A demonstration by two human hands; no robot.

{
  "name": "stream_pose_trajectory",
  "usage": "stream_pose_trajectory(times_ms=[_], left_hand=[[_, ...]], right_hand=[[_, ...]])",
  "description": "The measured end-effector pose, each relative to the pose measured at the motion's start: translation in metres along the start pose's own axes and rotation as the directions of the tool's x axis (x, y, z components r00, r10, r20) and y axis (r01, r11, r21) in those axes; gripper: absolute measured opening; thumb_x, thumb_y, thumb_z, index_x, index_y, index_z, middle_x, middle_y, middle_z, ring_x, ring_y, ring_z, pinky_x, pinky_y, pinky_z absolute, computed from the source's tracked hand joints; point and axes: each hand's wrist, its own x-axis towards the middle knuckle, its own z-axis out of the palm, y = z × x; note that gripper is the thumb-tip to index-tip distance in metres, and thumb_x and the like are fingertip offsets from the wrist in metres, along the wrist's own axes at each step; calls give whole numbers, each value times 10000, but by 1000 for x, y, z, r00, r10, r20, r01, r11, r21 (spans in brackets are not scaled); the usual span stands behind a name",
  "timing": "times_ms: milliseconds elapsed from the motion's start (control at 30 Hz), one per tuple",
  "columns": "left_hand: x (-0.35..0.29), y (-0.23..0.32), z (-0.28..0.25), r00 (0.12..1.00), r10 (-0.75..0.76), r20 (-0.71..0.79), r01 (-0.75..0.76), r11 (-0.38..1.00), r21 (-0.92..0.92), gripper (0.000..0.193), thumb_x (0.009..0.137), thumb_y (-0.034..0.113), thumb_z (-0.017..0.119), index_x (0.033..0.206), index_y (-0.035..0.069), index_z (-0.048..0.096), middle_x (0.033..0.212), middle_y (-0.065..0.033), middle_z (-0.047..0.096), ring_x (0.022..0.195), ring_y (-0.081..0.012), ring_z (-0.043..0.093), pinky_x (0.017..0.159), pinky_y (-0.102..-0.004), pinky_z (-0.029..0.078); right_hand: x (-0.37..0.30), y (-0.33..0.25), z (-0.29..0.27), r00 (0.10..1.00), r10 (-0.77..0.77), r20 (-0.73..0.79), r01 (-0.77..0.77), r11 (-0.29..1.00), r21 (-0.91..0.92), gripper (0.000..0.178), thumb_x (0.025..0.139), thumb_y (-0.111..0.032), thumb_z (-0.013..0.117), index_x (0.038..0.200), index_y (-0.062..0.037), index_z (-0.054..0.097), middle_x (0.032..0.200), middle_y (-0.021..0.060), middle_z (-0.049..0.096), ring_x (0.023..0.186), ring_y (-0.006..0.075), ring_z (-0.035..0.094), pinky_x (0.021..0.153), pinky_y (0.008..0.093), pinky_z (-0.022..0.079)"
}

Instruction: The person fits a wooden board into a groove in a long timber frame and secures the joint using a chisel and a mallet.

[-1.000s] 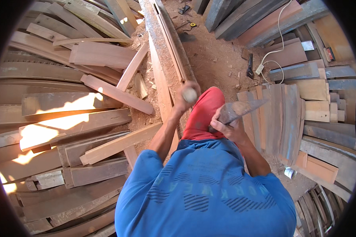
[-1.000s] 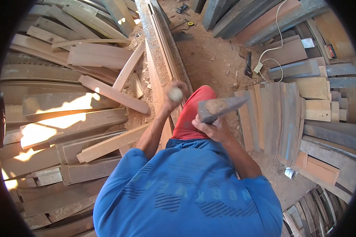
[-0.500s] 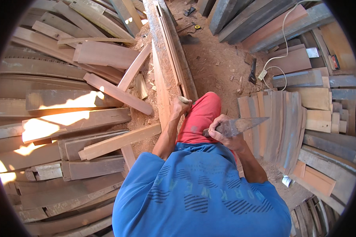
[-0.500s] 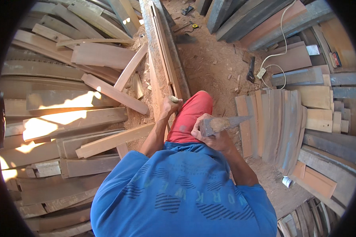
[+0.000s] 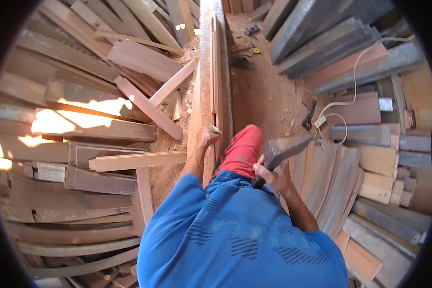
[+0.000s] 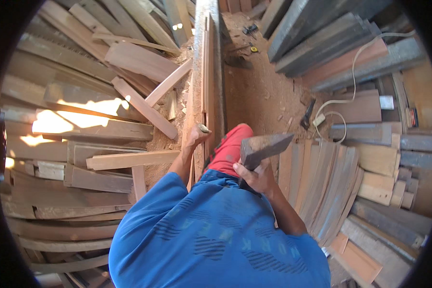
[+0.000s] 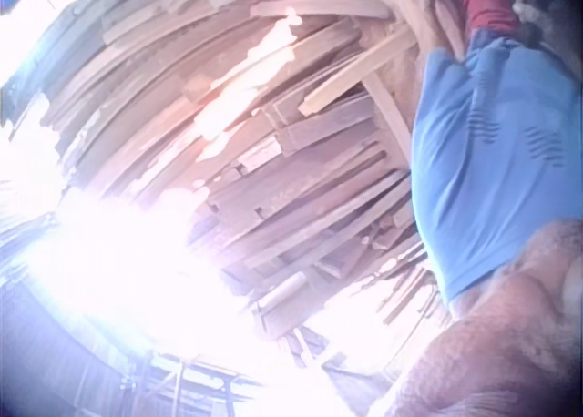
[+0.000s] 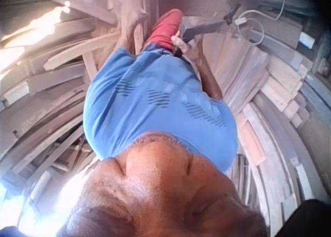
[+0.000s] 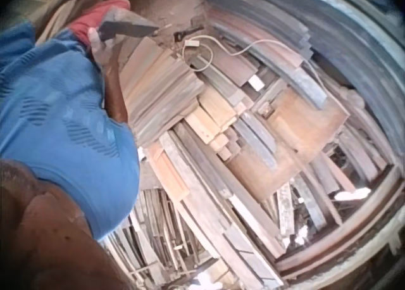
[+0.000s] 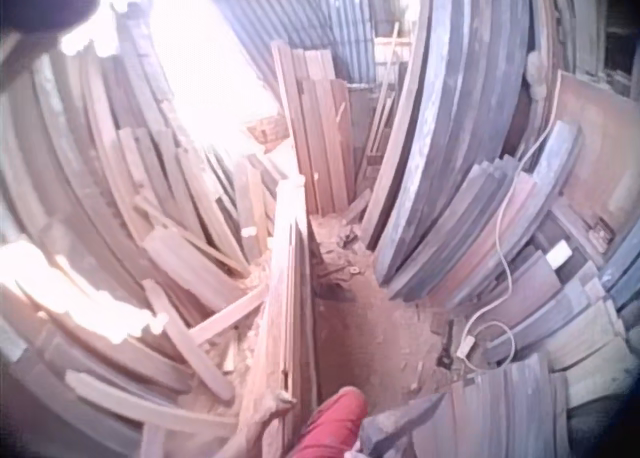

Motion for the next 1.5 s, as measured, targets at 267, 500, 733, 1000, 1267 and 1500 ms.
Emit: stream_pose_trajectory(times_ms=[267, 500, 733, 1000, 1267, 1500], left_hand=[[-19, 30, -24, 996, 90, 19, -88, 992, -87, 307, 725, 327, 826, 929, 116, 737, 837, -144, 741, 825, -294, 727, 742, -404, 568], [-51, -33, -13, 947, -116, -301, -9, 923, -385, 935, 687, 487, 897, 1308, -55, 455, 894, -140, 741, 841, -314, 722, 764, -423, 573], [-49, -156, -10, 854, -516, 60, 519, 840, -156, 682, 666, 382, 922, 1132, 12, 590, 955, -188, 722, 879, -332, 712, 799, -450, 577], [-94, -246, -3, 666, -613, -426, 683, 731, 17, 503, 781, 255, 816, 1165, 33, 579, 1016, -234, 697, 966, -414, 686, 909, -495, 541], [-162, -201, 56, 713, -672, 199, 701, 695, -162, 447, 851, 255, 754, 1235, 35, 690, 1301, -221, 650, 1213, -418, 615, 1030, -481, 503], [-155, -219, 131, 546, -796, 262, 837, 532, -128, 706, 796, 247, 800, 1417, 105, 496, 1250, -246, 665, 1208, -419, 619, 1041, -481, 501]], right_hand=[[37, 23, 14, 975, -68, 212, 129, 949, -289, 242, 806, -149, 816, 752, -35, 610, 682, 25, 554, 655, 139, 513, 627, 353, 446], [104, 51, 55, 878, 81, 471, 119, 917, -380, 223, 808, -144, 819, 797, -31, 627, 691, 7, 585, 633, 122, 539, 583, 313, 452], [151, 73, 83, 783, 420, 459, -160, 849, -503, 180, 816, -127, 797, 830, -44, 638, 722, 26, 645, 655, 115, 627, 597, 272, 503], [188, 80, 112, 746, 491, 451, -279, 844, -458, 218, 836, -169, 804, 842, -24, 642, 710, 37, 658, 643, 122, 630, 593, 285, 504], [202, 95, 125, 749, 527, 402, -346, 828, -441, 219, 834, -184, 809, 826, -33, 650, 687, 33, 643, 613, 117, 607, 579, 283, 495], [210, 91, 119, 767, 546, 338, -382, 811, -444, 211, 837, -168, 795, 839, -47, 623, 702, 48, 642, 633, 133, 619, 596, 295, 504]])
